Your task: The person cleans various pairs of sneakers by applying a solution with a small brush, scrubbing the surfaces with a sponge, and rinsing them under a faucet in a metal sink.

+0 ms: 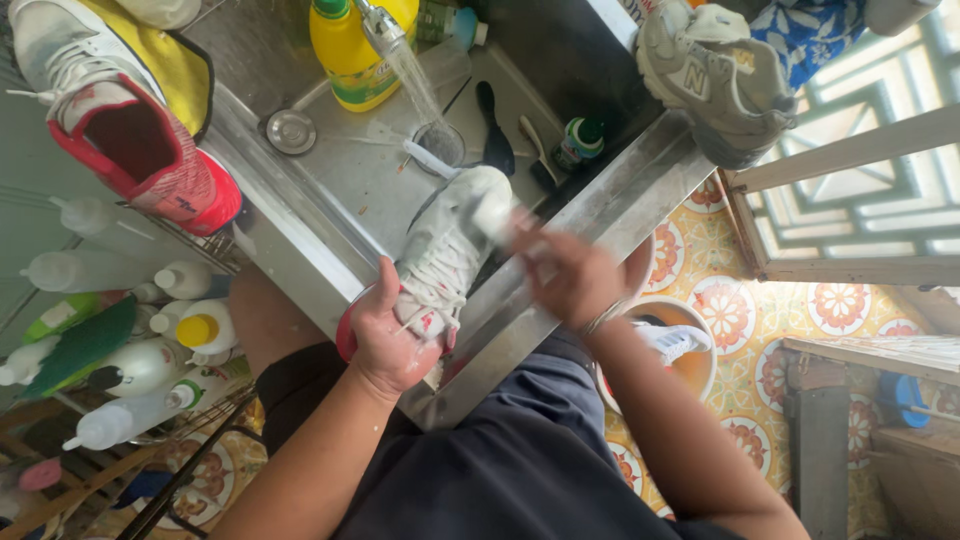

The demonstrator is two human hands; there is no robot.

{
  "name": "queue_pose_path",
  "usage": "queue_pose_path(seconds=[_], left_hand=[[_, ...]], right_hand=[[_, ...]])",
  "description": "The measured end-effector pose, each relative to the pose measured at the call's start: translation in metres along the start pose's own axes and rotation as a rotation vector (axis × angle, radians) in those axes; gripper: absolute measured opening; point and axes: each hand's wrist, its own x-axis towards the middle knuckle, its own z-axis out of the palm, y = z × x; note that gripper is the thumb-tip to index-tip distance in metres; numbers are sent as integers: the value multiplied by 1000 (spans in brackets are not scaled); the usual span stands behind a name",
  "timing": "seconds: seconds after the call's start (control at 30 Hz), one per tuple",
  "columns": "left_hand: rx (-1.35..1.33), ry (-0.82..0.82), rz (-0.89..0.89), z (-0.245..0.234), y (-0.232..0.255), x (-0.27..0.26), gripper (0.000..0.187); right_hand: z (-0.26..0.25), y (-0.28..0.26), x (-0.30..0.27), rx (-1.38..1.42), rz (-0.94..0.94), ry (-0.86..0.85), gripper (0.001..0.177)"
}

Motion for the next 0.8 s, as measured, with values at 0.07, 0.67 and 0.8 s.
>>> queue_pose_path(seconds=[0.07, 0.67, 0.8], left_hand=[[23, 16, 13, 0, 2, -1, 72], [49, -116, -37, 2, -10, -1, 68], [85, -90, -17, -3, -18, 5, 67]], right_hand=[[7, -17, -28, 57, -161, -30, 32], [-2, 2, -2, -69, -111, -80, 42], [-7, 4, 1, -18, -56, -28, 31]])
